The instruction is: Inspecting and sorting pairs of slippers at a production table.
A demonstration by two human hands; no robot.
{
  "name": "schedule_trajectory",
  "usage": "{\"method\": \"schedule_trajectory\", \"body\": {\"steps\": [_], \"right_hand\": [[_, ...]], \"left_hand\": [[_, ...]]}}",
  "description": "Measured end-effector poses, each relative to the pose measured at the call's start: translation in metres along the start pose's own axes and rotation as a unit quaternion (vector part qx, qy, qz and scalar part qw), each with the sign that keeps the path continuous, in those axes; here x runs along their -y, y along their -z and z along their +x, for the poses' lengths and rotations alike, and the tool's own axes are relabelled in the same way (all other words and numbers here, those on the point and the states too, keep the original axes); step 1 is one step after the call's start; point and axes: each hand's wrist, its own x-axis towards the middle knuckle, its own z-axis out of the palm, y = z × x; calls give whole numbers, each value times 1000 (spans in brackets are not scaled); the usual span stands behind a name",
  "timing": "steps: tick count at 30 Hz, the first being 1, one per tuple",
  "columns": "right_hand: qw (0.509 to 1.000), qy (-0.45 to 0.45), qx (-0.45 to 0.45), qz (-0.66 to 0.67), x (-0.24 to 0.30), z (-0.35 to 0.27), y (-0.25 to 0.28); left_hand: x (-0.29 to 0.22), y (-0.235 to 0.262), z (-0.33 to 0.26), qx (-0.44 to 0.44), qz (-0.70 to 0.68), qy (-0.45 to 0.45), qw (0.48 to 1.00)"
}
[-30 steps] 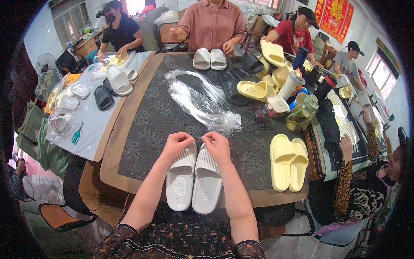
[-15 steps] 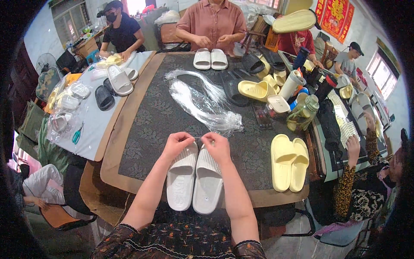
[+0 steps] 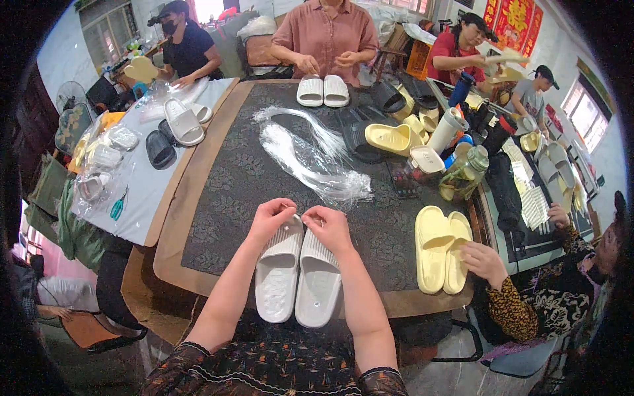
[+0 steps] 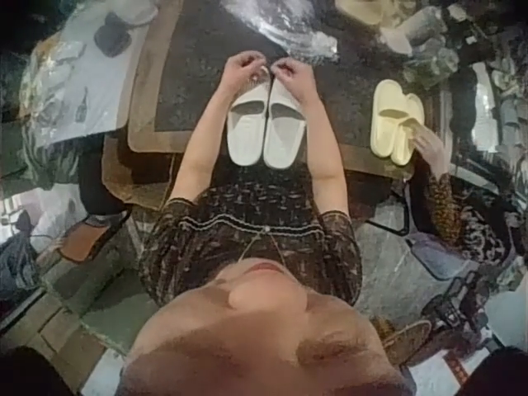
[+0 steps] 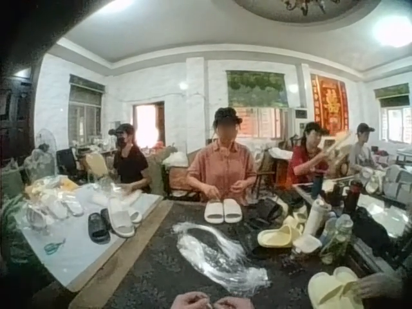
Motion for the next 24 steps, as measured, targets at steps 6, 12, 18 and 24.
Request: {"method": "schedule_trajectory", "body": {"steps": [6,12,18,24], "right_hand": [[996,-45,-62,45,-7,1,-1],[994,-35,-76,68,-9,2,-2],[998,21,-43,30,3,1,-1],[994,-53,-72,64,-12,3,0]], "left_hand": [[1,2,-1,11,3,12,1000],[3,3,0,32,24,-1,999],[-2,3,-3,35,16,11,999],[-1,3,0,15,25,24,999]]}}
